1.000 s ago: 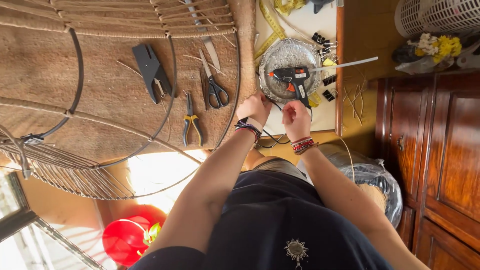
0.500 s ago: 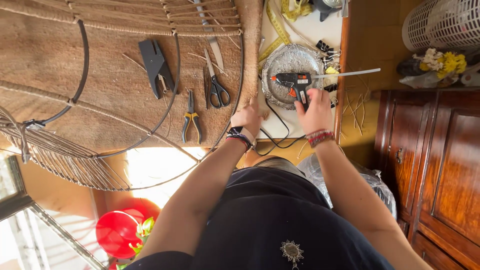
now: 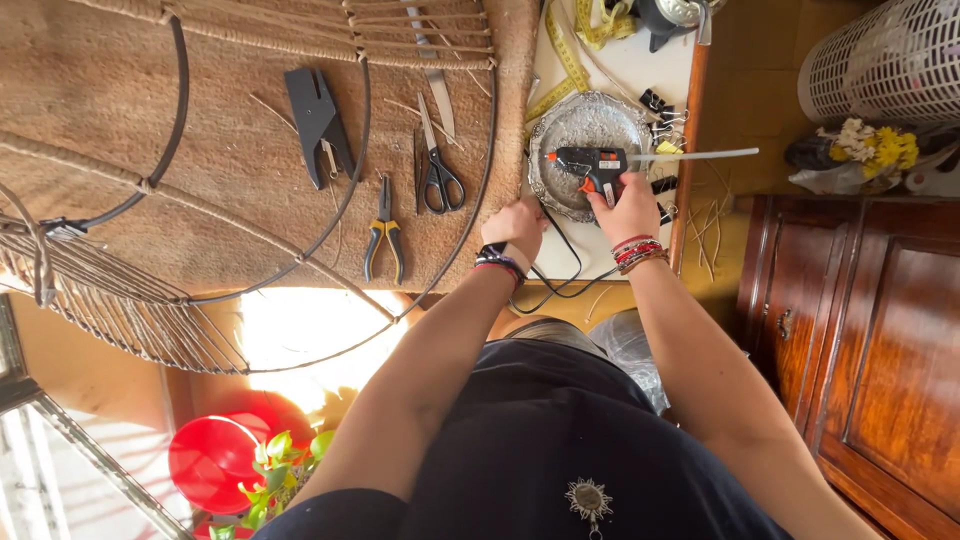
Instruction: Assembling a wicker lampshade by securing strands to a frame using pliers, a stapler, and a hot glue gun
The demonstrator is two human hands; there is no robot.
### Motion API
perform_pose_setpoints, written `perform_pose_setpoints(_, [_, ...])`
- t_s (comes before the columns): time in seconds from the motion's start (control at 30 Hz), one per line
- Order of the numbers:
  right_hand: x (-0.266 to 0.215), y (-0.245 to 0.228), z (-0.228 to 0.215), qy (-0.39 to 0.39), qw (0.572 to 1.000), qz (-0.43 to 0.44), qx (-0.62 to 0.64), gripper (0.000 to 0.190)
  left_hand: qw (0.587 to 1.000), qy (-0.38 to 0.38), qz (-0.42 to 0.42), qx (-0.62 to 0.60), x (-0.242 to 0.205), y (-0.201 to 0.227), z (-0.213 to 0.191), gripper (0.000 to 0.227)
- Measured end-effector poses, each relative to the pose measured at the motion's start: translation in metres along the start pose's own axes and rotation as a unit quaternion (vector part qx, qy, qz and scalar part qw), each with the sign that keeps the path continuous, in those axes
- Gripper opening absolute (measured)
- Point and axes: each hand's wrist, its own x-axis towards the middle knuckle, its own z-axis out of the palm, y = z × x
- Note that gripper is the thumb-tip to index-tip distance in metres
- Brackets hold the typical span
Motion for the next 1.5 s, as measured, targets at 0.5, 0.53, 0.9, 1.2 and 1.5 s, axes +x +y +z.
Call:
perform_pose_setpoints(0.5, [-0.038,-0.066,-0.107,-0.116,0.989,-0.063,-0.062,0.036,0.73,-0.02,0.101,-0.676,-0.137,-0.036,-0.11,0.031])
perform_pose_setpoints(0.53, [-0.039,-0.066,-0.114,-0.111,0.989,-0.072,-0.061,0.036,0.728,-0.011,0.106,-0.677,-0.143,-0.034,-0.121,0.031])
perform_pose_setpoints(0.9, [-0.118,-0.167,-0.238,-0.092,0.815,-0.084,0.565,0.021,0.802,0.119,0.171,-0.56,-0.229,-0.001,-0.191,0.054])
perform_pose_setpoints(1.2, [-0.11,-0.153,-0.212,-0.072,0.781,-0.118,0.609,0.025,0.819,0.087,0.231,-0.517,-0.236,-0.016,-0.186,0.038])
perform_pose_setpoints(1.5, [-0.126,-0.177,-0.227,-0.146,0.747,-0.145,0.632,0.025,0.87,0.139,0.314,-0.355,-0.258,-0.011,-0.203,0.037])
